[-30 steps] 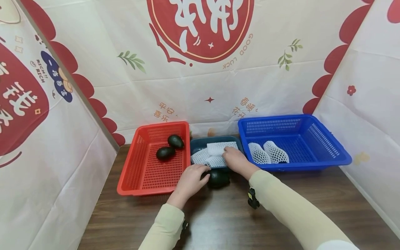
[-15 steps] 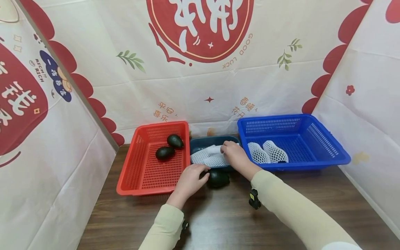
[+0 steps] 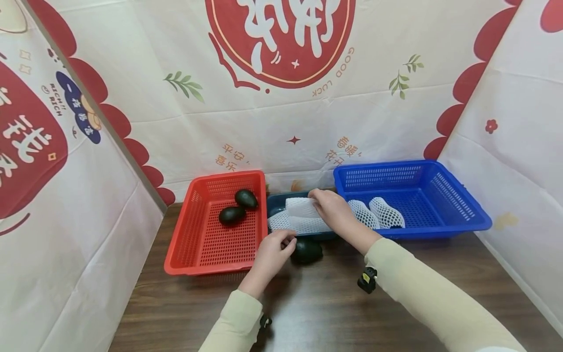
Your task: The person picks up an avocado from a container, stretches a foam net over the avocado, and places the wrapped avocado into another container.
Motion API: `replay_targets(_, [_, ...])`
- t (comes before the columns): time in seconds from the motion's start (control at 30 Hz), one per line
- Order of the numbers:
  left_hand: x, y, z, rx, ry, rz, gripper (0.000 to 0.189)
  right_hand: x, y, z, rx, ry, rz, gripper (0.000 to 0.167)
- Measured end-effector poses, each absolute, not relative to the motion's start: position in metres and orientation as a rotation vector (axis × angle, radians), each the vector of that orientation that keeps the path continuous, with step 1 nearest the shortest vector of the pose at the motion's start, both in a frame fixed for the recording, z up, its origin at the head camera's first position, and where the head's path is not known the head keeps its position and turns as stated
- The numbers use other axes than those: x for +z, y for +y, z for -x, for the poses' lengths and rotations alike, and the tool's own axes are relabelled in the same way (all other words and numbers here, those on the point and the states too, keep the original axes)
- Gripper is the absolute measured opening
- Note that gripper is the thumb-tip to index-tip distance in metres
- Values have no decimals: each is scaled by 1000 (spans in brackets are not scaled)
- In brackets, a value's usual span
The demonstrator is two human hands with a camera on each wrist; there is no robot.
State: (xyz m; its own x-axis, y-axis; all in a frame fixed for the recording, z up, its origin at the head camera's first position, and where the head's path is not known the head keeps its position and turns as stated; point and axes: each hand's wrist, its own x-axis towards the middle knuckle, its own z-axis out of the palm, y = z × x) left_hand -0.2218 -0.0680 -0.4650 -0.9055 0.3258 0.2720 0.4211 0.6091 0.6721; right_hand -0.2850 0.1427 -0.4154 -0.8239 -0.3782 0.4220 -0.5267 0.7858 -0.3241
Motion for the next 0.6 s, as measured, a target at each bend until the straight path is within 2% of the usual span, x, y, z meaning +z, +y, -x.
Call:
replay_targets(0.13, [-463, -60, 216, -1337, -2684, 574, 17, -403, 139, 274, 639, -2613, -726, 20])
replay_targets(0.3, [-461, -54, 213, -1320, -2734, 547, 20, -393, 135, 260, 635, -2609, -774, 23])
replay_targets(0.6, [-459, -53, 211, -1366, -2707, 522, 17, -395, 130, 248, 680, -2696, -817, 26])
